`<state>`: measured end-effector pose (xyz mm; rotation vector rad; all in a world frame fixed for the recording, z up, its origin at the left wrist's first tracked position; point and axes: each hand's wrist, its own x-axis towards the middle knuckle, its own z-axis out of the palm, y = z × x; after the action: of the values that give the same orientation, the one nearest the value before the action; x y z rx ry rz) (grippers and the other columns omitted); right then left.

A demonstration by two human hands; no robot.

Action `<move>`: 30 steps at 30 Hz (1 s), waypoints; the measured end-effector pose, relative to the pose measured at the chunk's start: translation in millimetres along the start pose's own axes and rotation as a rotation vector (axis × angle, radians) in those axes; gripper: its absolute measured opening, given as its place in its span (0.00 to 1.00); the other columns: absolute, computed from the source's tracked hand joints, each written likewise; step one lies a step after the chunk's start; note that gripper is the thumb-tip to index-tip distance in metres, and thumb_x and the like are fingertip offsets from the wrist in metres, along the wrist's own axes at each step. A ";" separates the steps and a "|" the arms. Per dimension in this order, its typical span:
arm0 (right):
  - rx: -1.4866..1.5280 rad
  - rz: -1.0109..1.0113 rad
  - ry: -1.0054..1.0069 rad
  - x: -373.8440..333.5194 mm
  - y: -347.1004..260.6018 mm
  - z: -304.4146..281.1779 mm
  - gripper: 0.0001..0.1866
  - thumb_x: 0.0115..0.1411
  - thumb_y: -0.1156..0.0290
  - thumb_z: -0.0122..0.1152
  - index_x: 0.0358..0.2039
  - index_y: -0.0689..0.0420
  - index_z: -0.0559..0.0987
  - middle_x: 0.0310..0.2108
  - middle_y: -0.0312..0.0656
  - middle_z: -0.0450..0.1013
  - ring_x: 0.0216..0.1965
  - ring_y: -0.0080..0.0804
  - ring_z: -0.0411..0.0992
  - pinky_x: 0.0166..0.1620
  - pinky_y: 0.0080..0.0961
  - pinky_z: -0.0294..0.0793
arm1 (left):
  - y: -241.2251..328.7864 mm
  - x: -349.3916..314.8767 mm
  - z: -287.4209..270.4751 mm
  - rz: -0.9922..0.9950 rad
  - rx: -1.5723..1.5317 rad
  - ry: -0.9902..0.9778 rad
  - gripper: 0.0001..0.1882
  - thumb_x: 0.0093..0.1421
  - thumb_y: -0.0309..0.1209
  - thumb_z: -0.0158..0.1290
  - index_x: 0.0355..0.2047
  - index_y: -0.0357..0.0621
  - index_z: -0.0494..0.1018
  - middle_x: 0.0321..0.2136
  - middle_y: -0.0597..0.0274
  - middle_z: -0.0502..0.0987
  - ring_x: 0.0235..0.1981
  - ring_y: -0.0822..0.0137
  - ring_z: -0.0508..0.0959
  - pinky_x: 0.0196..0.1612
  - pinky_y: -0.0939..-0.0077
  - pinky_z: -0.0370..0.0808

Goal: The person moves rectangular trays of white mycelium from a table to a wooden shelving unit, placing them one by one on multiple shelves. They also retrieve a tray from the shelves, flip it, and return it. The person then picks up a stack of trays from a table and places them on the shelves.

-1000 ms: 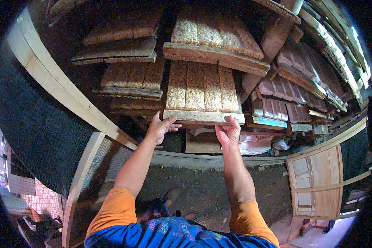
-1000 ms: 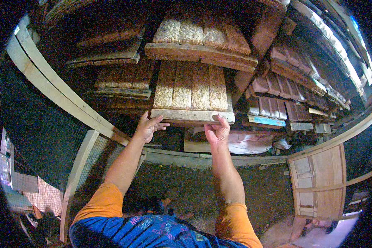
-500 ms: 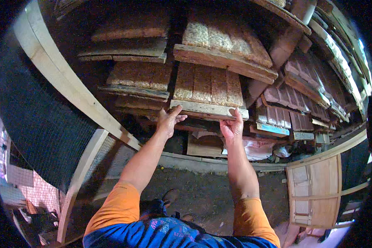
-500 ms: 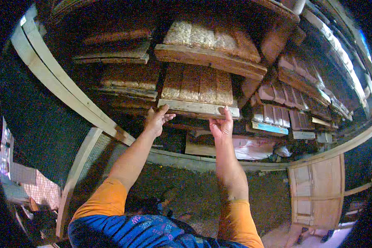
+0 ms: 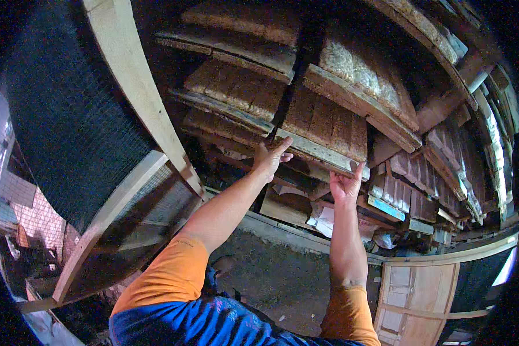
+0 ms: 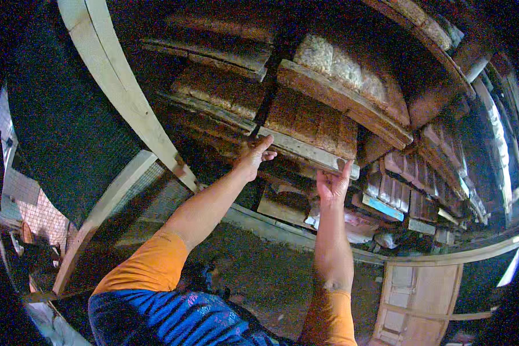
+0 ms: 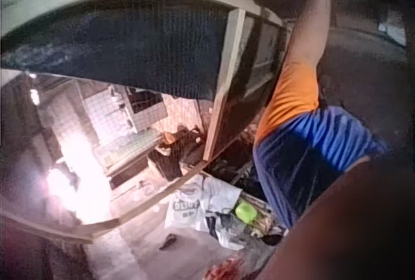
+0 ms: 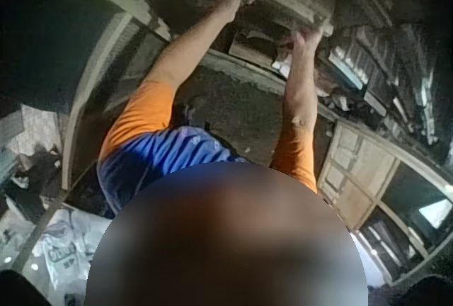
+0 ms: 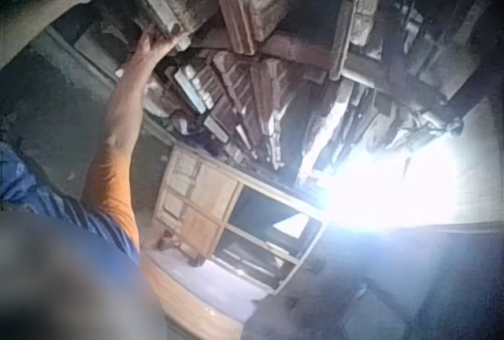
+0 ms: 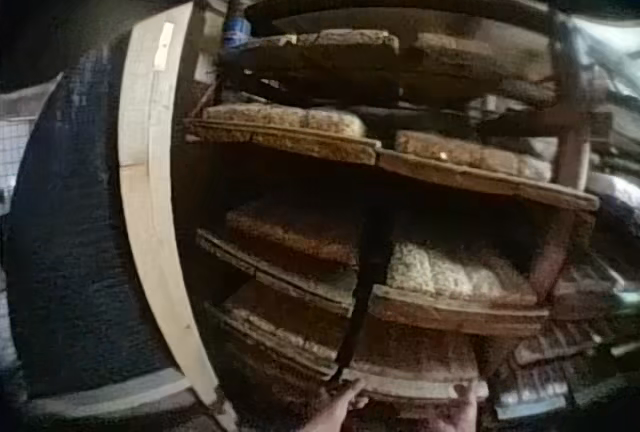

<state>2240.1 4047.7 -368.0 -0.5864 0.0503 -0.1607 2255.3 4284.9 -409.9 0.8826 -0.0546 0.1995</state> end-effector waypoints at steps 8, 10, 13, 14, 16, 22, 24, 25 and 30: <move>-0.157 0.021 0.032 8.9 13.6 11.1 0.27 0.54 0.47 0.64 0.45 0.51 0.70 0.44 0.42 0.70 0.47 0.39 0.70 0.55 0.46 0.67 | 6.0 19.1 -3.6 -0.092 0.049 -0.020 0.39 0.51 0.43 0.66 0.53 0.38 0.55 0.41 0.53 0.73 0.29 0.63 0.81 0.29 0.75 0.80; -0.177 0.031 0.006 8.7 13.4 13.9 0.30 0.54 0.47 0.64 0.49 0.52 0.68 0.46 0.44 0.67 0.50 0.41 0.67 0.53 0.46 0.68 | 8.8 18.9 -3.8 -0.125 0.064 -0.014 0.38 0.52 0.43 0.65 0.53 0.39 0.54 0.43 0.54 0.71 0.31 0.63 0.81 0.31 0.73 0.80; -0.226 0.091 0.014 0.5 12.6 14.7 0.34 0.55 0.47 0.63 0.54 0.54 0.64 0.54 0.49 0.62 0.53 0.44 0.64 0.53 0.44 0.69 | 13.8 16.3 -7.8 -0.120 0.040 -0.055 0.35 0.52 0.43 0.64 0.50 0.40 0.57 0.40 0.56 0.72 0.31 0.63 0.81 0.31 0.73 0.80; -0.248 0.120 0.002 -3.6 14.9 15.0 0.35 0.56 0.47 0.62 0.55 0.55 0.63 0.56 0.50 0.60 0.54 0.45 0.64 0.53 0.44 0.69 | 19.1 15.3 -15.4 -0.126 0.118 -0.168 0.39 0.54 0.52 0.60 0.55 0.38 0.56 0.48 0.50 0.69 0.35 0.61 0.80 0.34 0.70 0.79; -0.269 0.142 0.015 -8.6 22.5 15.3 0.37 0.57 0.47 0.61 0.58 0.55 0.61 0.58 0.52 0.56 0.55 0.49 0.61 0.55 0.43 0.69 | 26.1 16.6 -25.4 -0.149 -0.017 -0.022 0.53 0.52 0.65 0.52 0.66 0.47 0.43 0.64 0.44 0.46 0.50 0.54 0.72 0.42 0.66 0.77; -0.237 0.028 0.009 -4.3 39.4 18.5 0.24 0.59 0.52 0.61 0.47 0.56 0.69 0.38 0.43 0.68 0.38 0.37 0.71 0.49 0.41 0.75 | 42.6 34.4 -38.7 -0.109 -0.136 0.117 0.67 0.46 0.67 0.56 0.67 0.42 0.28 0.67 0.40 0.30 0.64 0.39 0.50 0.52 0.55 0.73; -0.263 0.028 0.010 -2.2 37.4 17.7 0.25 0.58 0.52 0.63 0.46 0.58 0.69 0.36 0.41 0.67 0.37 0.35 0.71 0.49 0.41 0.75 | 40.8 37.6 -36.2 -0.139 -0.170 0.225 0.61 0.51 0.59 0.58 0.67 0.47 0.29 0.65 0.42 0.42 0.56 0.39 0.64 0.44 0.57 0.79; -0.265 0.022 -0.060 -1.6 35.6 17.3 0.25 0.58 0.53 0.63 0.46 0.58 0.69 0.37 0.41 0.67 0.37 0.35 0.71 0.49 0.41 0.75 | 39.9 39.1 -34.8 -0.131 -0.168 0.186 0.63 0.50 0.62 0.57 0.67 0.43 0.28 0.66 0.41 0.38 0.59 0.39 0.59 0.48 0.56 0.76; -0.294 0.000 -0.038 4.2 31.1 14.7 0.22 0.59 0.54 0.62 0.43 0.58 0.70 0.34 0.40 0.72 0.34 0.33 0.73 0.45 0.37 0.77 | 34.4 41.4 -33.4 -0.148 -0.141 0.127 0.66 0.48 0.67 0.54 0.66 0.38 0.25 0.67 0.40 0.29 0.66 0.40 0.47 0.57 0.56 0.69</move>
<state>2249.8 4080.5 -373.0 -0.8825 0.0371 -0.1432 2288.0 4338.2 -399.5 0.7283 0.1133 0.1113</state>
